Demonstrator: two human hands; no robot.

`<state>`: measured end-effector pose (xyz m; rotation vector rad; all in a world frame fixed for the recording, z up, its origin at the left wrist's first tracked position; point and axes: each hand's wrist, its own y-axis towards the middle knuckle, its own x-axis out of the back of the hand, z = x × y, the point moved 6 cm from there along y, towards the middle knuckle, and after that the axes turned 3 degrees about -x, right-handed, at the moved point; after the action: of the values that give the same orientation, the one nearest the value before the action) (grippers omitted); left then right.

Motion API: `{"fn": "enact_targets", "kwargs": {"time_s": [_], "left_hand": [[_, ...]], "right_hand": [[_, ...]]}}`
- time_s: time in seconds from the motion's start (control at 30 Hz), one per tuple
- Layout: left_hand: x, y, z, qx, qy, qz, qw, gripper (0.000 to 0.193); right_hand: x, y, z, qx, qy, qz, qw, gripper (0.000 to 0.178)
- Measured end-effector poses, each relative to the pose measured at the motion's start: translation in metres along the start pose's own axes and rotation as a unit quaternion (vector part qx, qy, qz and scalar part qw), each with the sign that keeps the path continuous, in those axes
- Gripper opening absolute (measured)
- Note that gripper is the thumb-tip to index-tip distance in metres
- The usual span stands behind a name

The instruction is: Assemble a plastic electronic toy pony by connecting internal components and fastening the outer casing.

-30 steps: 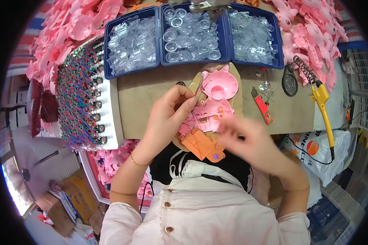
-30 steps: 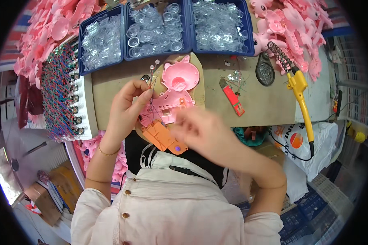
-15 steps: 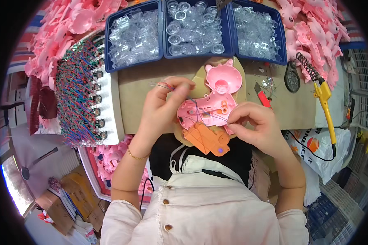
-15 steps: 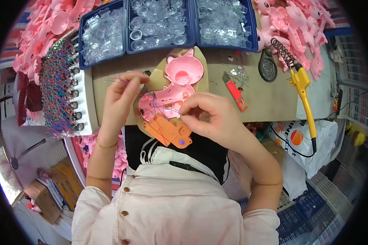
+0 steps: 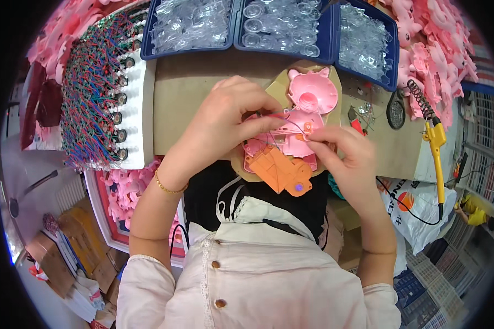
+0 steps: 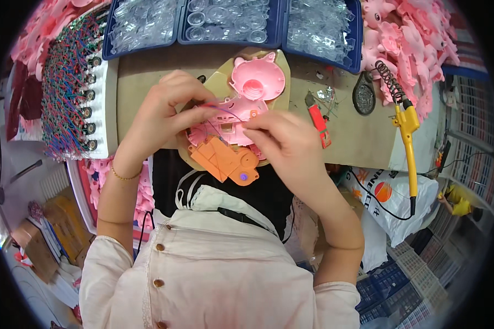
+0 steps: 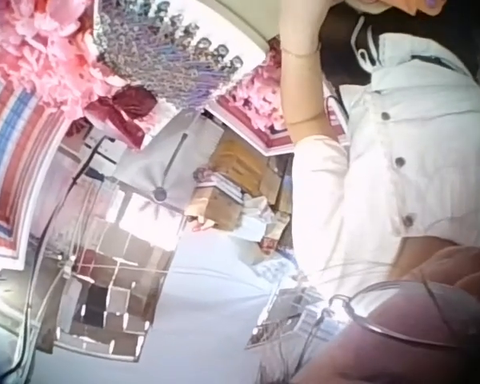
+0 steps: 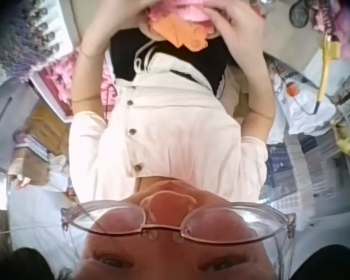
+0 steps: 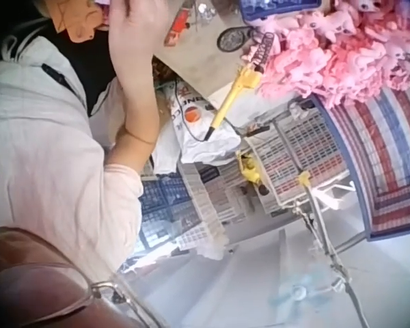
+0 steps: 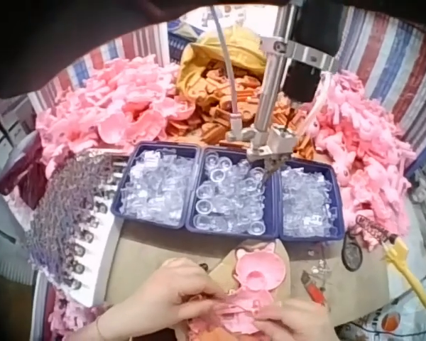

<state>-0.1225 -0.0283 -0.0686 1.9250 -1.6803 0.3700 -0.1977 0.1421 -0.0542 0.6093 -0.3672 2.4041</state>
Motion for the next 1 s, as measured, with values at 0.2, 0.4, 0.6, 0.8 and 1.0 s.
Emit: {"fn": "enact_targets", "kwargs": {"time_s": [0.2, 0.4, 0.6, 0.8, 1.0], "left_hand": [[-0.008, -0.006, -0.003, 0.029, 0.086, -0.127, 0.988, 0.011], [-0.011, -0.007, 0.002, 0.006, 0.101, -0.164, 0.981, 0.012], [-0.010, -0.008, -0.004, -0.016, 0.115, -0.130, 0.985, 0.012], [-0.011, -0.006, -0.003, -0.004, 0.116, -0.123, 0.986, 0.014], [-0.009, -0.007, -0.002, -0.008, 0.102, -0.132, 0.986, 0.014]], "right_hand": [[-0.036, 0.023, 0.019, 0.198, -0.256, -0.033, 0.946, 0.005], [-0.042, 0.017, 0.018, 0.212, -0.291, 0.002, 0.933, 0.013], [-0.050, 0.019, 0.032, 0.185, -0.394, 0.070, 0.898, 0.019], [-0.030, 0.023, 0.009, 0.193, -0.243, 0.004, 0.951, 0.012], [-0.039, 0.028, 0.011, 0.204, -0.267, 0.027, 0.942, 0.010]]}}
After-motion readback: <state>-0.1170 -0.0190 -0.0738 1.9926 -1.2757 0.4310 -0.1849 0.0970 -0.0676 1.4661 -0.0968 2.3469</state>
